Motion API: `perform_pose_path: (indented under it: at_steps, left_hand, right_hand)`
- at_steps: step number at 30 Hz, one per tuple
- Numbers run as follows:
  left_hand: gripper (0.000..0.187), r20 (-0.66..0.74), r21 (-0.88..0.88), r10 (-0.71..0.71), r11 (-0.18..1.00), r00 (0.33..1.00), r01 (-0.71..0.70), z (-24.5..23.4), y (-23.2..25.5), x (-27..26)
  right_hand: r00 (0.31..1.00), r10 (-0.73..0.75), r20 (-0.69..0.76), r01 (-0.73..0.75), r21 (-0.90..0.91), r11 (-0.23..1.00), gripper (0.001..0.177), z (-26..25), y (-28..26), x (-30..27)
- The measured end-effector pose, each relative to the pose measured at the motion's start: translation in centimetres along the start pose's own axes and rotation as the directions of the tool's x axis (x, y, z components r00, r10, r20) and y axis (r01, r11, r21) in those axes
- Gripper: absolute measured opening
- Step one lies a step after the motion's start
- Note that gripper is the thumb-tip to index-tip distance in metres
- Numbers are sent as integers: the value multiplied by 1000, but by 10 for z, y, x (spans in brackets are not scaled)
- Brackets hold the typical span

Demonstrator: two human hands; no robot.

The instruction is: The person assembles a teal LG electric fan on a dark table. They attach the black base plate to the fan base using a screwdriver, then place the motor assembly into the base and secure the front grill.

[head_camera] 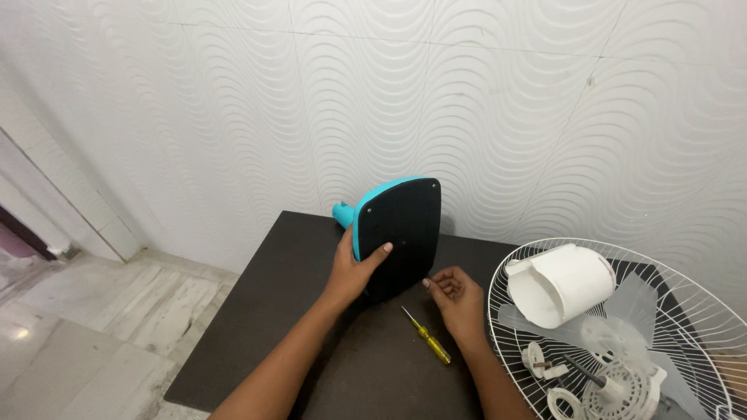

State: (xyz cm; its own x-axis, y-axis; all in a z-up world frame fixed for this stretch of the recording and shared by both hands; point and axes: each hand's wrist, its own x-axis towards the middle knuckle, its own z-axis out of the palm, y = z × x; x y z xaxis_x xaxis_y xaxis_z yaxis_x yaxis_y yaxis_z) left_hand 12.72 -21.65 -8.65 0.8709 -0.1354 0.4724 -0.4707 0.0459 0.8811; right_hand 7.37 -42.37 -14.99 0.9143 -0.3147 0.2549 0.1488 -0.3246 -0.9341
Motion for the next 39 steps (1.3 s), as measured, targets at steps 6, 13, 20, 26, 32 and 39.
perform_pose_path:
  at_steps: [6,13,20,26,32,39]
  left_hand:
    - [49,-192,64,-240,965,952,256,14,-27,-2]
    - [59,24,-15,-297,955,955,298,5,-53,-15]
    - [74,193,15,-298,954,935,301,-3,-54,-3]
    - [72,117,-117,-393,907,912,405,10,-45,-5]
    - [84,137,-464,-425,771,895,437,12,-41,-5]
    - [89,93,-394,-487,783,868,482,8,-37,0]
  right_hand:
    - [991,46,127,-49,18,999,21,-1,-6,-10]
    - [977,-19,215,-13,147,989,20,3,-8,-5]
    - [963,-9,270,-65,263,963,27,10,1,-2]
    - [965,-111,238,30,320,947,19,9,-3,-2]
    - [975,-107,193,56,251,966,14,8,-13,-7]
    - [992,-58,115,36,184,982,13,9,-18,-9]
